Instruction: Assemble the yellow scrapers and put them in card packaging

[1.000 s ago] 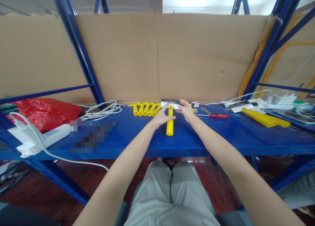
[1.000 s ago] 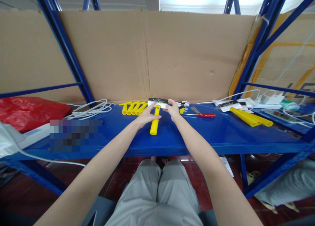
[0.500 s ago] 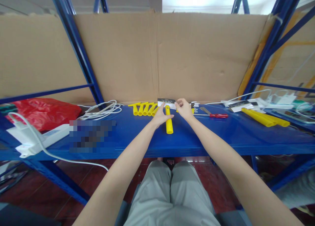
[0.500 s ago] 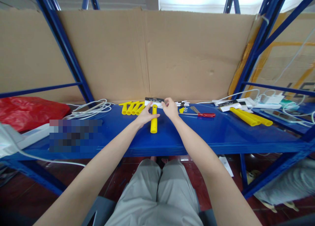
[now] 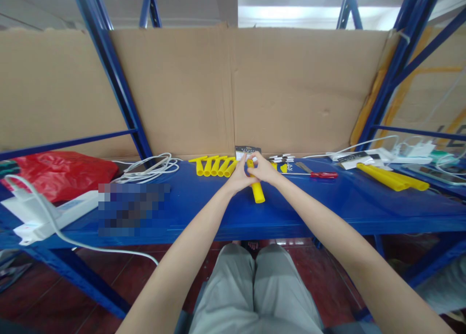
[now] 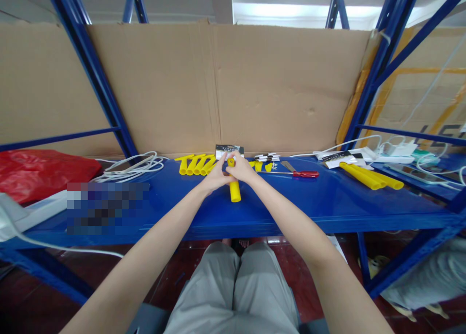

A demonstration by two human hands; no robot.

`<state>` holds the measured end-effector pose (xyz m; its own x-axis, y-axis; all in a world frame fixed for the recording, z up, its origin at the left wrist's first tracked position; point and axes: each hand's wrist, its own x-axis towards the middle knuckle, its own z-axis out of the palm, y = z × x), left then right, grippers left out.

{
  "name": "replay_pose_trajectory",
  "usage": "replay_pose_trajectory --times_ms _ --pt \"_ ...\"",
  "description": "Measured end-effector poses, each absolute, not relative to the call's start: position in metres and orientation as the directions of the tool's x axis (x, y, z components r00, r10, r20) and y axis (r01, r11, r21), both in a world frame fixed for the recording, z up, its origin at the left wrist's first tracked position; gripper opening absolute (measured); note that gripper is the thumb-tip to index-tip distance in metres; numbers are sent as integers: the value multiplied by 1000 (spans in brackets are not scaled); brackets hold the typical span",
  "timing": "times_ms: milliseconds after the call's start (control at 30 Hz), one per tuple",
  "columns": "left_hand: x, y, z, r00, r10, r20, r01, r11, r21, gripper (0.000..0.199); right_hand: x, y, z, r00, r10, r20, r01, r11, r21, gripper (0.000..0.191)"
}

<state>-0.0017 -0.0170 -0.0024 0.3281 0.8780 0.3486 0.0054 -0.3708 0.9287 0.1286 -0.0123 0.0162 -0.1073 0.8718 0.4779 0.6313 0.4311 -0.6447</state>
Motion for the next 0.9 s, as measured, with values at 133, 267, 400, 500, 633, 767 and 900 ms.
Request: replay_pose_trajectory --times_ms 133,267,400,500,633,767,900 --pt "0 -20 0 344 887 308 47 -344 938 121 131 -14 31 -165 863 478 680 451 -578 30" --pt "1 -22 3 338 880 333 70 -376 924 120 135 -11 45 -259 808 529 648 551 -525 26" --pt "0 -22 2 339 873 350 75 -396 915 121 146 -8 56 -291 841 455 556 536 -635 27" --pt "-1 -21 -2 370 854 366 142 -442 886 116 170 -7 71 -218 909 355 556 414 -720 26" --pt "-5 -17 -10 396 773 497 295 -619 728 96 228 -11 105 -7 917 399 734 276 -621 17" --pt "-6 -12 -14 402 759 512 406 -649 644 80 313 -22 134 175 926 335 917 -30 -398 18" --pt "-5 -12 -13 404 769 496 481 -639 600 72 404 -38 129 394 839 376 908 -291 -302 13"
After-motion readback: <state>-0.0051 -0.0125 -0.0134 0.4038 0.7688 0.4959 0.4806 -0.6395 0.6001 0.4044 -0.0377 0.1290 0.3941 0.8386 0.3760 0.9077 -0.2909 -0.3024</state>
